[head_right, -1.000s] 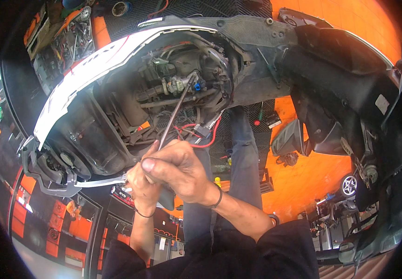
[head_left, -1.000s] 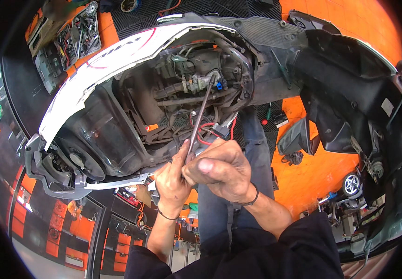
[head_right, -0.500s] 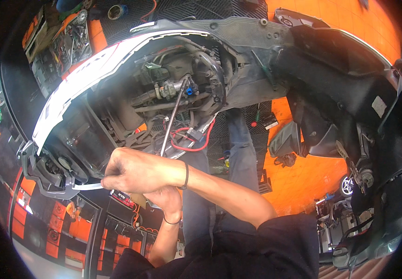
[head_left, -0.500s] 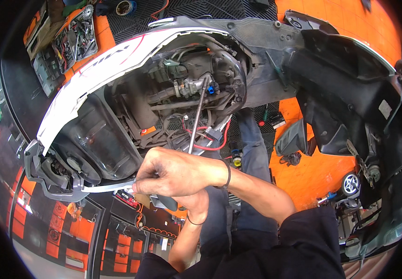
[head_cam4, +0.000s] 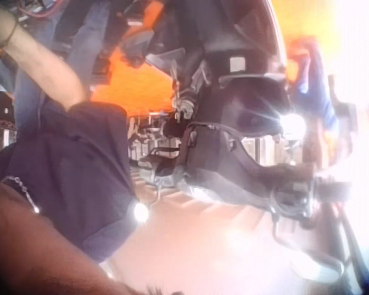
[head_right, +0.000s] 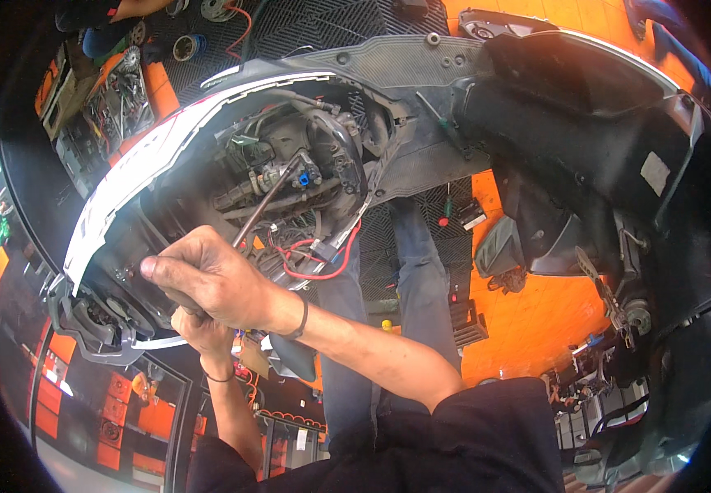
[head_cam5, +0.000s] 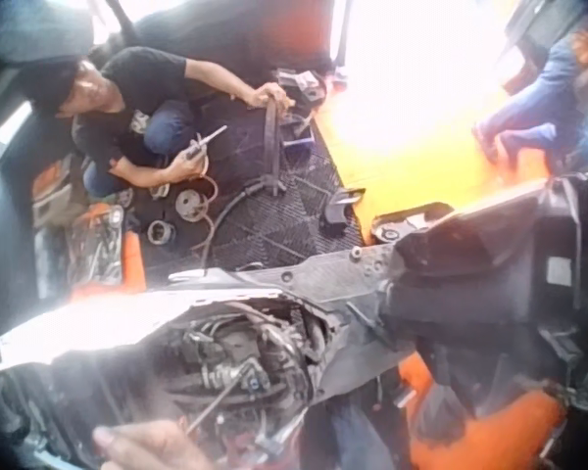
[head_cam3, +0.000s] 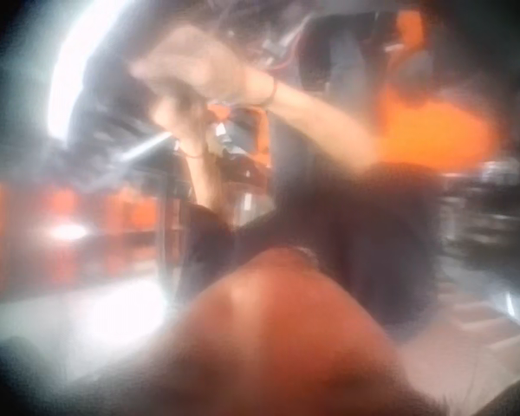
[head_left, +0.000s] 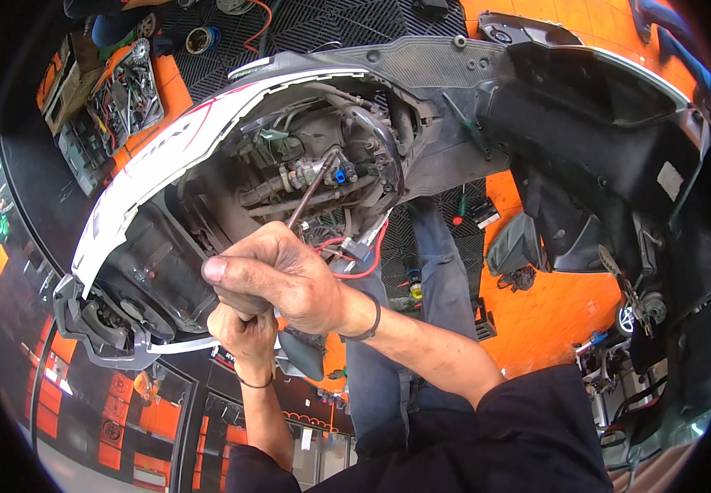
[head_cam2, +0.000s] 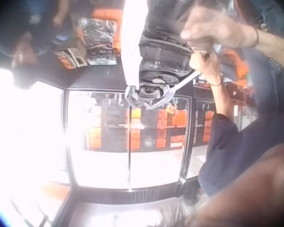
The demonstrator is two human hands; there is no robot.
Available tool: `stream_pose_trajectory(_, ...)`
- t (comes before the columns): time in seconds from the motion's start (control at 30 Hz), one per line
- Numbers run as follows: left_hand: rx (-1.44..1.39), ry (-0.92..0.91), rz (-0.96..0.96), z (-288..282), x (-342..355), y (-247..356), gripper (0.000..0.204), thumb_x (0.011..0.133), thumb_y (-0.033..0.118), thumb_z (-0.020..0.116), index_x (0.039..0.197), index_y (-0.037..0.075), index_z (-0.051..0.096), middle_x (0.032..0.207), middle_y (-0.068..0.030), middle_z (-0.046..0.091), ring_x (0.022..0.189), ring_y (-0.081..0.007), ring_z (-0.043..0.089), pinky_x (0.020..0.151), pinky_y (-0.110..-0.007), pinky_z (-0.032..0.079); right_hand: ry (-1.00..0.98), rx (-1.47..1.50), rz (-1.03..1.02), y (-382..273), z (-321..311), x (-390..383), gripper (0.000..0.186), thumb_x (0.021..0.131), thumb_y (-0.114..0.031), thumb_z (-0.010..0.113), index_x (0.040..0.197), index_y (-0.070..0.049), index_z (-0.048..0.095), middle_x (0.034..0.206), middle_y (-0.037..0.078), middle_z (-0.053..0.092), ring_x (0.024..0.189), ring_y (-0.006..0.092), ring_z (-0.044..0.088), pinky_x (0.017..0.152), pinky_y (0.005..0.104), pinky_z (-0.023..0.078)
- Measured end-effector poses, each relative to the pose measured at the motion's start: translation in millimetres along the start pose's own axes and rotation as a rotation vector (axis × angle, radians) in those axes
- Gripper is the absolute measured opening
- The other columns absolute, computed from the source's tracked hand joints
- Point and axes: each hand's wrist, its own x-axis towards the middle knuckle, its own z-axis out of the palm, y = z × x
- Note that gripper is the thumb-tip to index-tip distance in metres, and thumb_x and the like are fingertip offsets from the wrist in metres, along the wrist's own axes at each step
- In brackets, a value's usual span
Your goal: The person installs a component into a motorcycle engine bay, connects electrical wiring and hoses by hand, and then secures the parts using a T-handle socket wrench.
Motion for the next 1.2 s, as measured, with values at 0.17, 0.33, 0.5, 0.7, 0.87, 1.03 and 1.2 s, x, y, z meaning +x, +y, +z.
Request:
stream_pose_trajectory(0.17, 0.011, -0.211, 0.067, -8, 18, 7, 0.022, 0.075, 0.008, 0.077, 0.074, 0.005, 0.054, 0.06, -0.0096, 0.055, 0.053, -0.0335, 0.057, 0.052, -0.039, 0.042, 0.188, 0.07, 0.102, -22, 4, -14, 0.039, 0.105, -0.019, 0.048, 0.068, -0.005, 0.044, 0.061, -0.003, 0.037, 0.057, 0.0074, 0.032, 0.054, 0.0275, 0.027)
stream_pose_trajectory(0.33, 0.117, -0.134, 0.203, -13, 18, -3, 0.021, 0.065, 0.009, 0.08, 0.08, 0.004, 0.066, 0.063, -0.0082, 0.058, 0.052, -0.0278, 0.056, 0.055, -0.036, 0.049, 0.269, 0.246, 0.195, -24, 16, -16, 0.036, 0.103, -0.016, 0.049, 0.069, -0.007, 0.045, 0.065, -0.004, 0.033, 0.061, 0.0082, 0.03, 0.059, 0.028, 0.026)
stream_pose_trajectory(0.5, 0.148, -0.069, 0.238, -13, 17, -12, 0.024, 0.065, 0.013, 0.085, 0.075, 0.003, 0.064, 0.063, -0.0077, 0.057, 0.053, -0.0275, 0.058, 0.058, -0.036, 0.053, 0.295, 0.352, 0.143, -13, 20, -16, 0.036, 0.099, -0.012, 0.052, 0.065, -0.007, 0.043, 0.064, -0.004, 0.032, 0.06, 0.0082, 0.028, 0.057, 0.03, 0.023)
stream_pose_trajectory(0.7, 0.141, -0.091, 0.401, -17, 36, -18, 0.021, 0.051, 0.01, 0.067, 0.063, 0.004, 0.05, 0.062, -0.0054, 0.053, 0.05, -0.0226, 0.051, 0.047, -0.033, 0.037, 0.446, 0.366, -0.077, 8, 32, -37, 0.027, 0.094, -0.008, 0.057, 0.07, 0.002, 0.054, 0.062, -0.002, 0.04, 0.06, 0.007, 0.036, 0.056, 0.0272, 0.032)
stream_pose_trajectory(0.87, 0.094, -0.11, 0.395, -16, 41, -26, 0.029, 0.062, 0.019, 0.07, 0.087, 0.006, 0.072, 0.071, -0.0046, 0.061, 0.059, -0.021, 0.061, 0.051, -0.032, 0.046, 0.227, 0.365, -0.185, 22, 11, -42, 0.033, 0.096, -0.016, 0.049, 0.072, 0.005, 0.055, 0.062, 0.007, 0.046, 0.061, 0.0182, 0.041, 0.064, 0.035, 0.034)
stream_pose_trajectory(1.03, -0.119, -0.253, 0.228, -27, 38, -14, 0.043, 0.073, 0.018, 0.081, 0.113, 0.008, 0.073, 0.107, -0.0076, 0.074, 0.085, -0.0261, 0.073, 0.069, -0.033, 0.058, 0.3, -0.205, -0.104, 15, -14, -37, 0.048, 0.104, -0.045, 0.034, 0.104, -0.003, 0.057, 0.102, 0.019, 0.06, 0.096, 0.0288, 0.059, 0.088, 0.0426, 0.046)
stream_pose_trajectory(1.2, -0.358, -0.209, -0.168, -76, 26, 17, 0.035, 0.079, 0.014, 0.079, 0.111, 0.001, 0.072, 0.107, -0.0131, 0.074, 0.094, -0.0285, 0.073, 0.08, -0.034, 0.058, -0.189, -1.445, -0.165, 1, -38, -43, 0.046, 0.096, -0.029, 0.058, 0.132, -0.001, 0.057, 0.122, 0.019, 0.063, 0.116, 0.0341, 0.058, 0.103, 0.0451, 0.042)
